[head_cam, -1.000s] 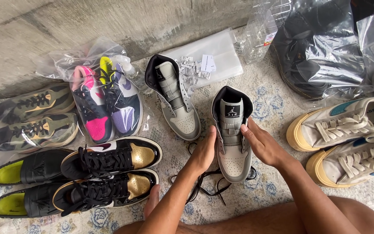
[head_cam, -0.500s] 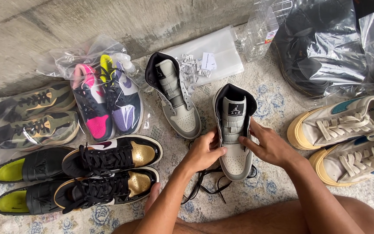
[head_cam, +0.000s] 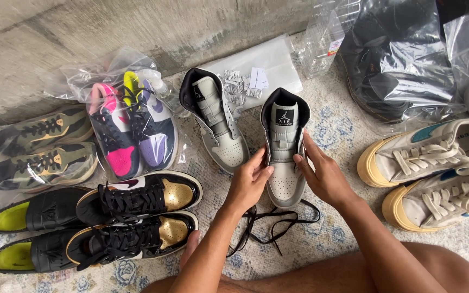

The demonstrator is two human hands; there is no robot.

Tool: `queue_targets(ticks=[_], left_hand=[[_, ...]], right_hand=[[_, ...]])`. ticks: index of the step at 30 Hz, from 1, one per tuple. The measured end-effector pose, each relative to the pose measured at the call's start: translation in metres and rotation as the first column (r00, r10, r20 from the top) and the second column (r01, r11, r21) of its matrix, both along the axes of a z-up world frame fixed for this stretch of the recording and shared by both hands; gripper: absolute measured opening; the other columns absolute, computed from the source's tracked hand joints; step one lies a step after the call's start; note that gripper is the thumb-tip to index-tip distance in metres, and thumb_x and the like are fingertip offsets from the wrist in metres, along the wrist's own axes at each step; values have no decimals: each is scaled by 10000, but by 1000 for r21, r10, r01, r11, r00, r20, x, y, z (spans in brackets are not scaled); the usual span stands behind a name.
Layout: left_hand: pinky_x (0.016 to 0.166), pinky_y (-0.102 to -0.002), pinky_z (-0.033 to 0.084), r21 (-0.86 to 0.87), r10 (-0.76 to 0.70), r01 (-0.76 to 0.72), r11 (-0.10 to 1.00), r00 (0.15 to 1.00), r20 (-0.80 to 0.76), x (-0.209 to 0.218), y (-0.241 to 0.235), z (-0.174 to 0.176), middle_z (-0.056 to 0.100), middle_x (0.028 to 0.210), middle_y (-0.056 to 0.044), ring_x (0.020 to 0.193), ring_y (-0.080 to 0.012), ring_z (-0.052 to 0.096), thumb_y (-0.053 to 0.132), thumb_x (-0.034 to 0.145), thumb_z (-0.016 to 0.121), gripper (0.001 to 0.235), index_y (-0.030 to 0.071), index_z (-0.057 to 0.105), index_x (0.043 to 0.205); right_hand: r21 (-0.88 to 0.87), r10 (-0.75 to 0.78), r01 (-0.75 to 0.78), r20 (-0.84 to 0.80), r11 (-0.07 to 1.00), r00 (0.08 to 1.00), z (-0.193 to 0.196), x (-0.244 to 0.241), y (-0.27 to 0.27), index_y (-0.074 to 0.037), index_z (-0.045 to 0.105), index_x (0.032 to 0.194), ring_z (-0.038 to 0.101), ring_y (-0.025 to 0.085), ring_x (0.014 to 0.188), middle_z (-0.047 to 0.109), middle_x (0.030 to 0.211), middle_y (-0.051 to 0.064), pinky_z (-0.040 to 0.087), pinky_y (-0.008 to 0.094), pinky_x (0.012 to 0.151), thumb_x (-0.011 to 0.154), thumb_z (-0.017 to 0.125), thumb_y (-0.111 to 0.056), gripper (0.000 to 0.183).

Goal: The person holds a white high-top sneaker, opens the tongue to show the interior, and then threads a black shoelace through the eyelets. They continue to lace the shoe by hand, pulling the laces tight and arranging them.

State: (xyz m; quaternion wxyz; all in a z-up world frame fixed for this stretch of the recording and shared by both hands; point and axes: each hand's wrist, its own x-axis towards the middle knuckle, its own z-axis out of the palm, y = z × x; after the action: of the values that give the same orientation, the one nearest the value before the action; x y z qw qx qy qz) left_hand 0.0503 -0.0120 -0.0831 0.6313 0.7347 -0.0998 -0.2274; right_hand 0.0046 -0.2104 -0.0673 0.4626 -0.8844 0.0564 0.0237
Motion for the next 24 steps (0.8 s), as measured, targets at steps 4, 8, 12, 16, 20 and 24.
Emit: queue_targets(ticks=[4,8,12,16,20,24], left_hand=[[1035,-447,516,91,-24,23,996,1000,10,-3,2,13,426,1384,-480,1273,-529,502,156,966,611,611,-126,402,1466],[774,-430,637,568,-259,228,791,966,-27,-18,13,30,709,1065,-298,961,-365,741,297,906,688,443,-42,642,1188],[912,-454,595,711,-513,514,480,822,-248,-48,5,27,617,1231,-366,1165,-421,643,548,824,724,852,-101,525,1339],[910,-496,585,875,-602,413,253,775,-191,-78,-8,-38,588,1239,-366,1180,-445,615,696,696,732,1107,-144,460,1364],[711,-455,587,801,-632,487,348,753,-184,-96,-2,-58,582,881,-248,804,-355,601,136,951,647,275,-130,587,989],[461,-351,495,733,-717,517,442,695,-57,-98,9,-94,509,503,-109,413,-203,486,87,991,595,390,15,567,609]], right_hand=[[22,3,-2,-59,1000,998,10,0,-1,-24,279,1593,517,539,1270,384,1546,335,418,692,1085,1028,492,-352,687],[-103,11,-29,-168,994,986,11,-5,-12,-37,398,1523,512,489,1270,449,1446,271,454,633,999,864,640,-532,860],[-187,106,-221,-483,957,869,-2,-17,-31,-1,748,1082,767,386,876,778,911,224,623,445,833,773,794,-653,723],[-284,141,-394,-629,874,765,-52,-43,-28,-111,786,1014,753,384,976,811,936,145,575,492,852,559,898,-748,791],[-241,229,-464,-626,852,746,-53,-49,-5,-122,832,810,748,416,807,759,749,194,585,466,759,594,967,-462,425],[-166,326,-500,-579,850,747,-45,-54,5,-121,822,799,750,315,637,740,634,121,599,436,707,683,890,-327,246]])
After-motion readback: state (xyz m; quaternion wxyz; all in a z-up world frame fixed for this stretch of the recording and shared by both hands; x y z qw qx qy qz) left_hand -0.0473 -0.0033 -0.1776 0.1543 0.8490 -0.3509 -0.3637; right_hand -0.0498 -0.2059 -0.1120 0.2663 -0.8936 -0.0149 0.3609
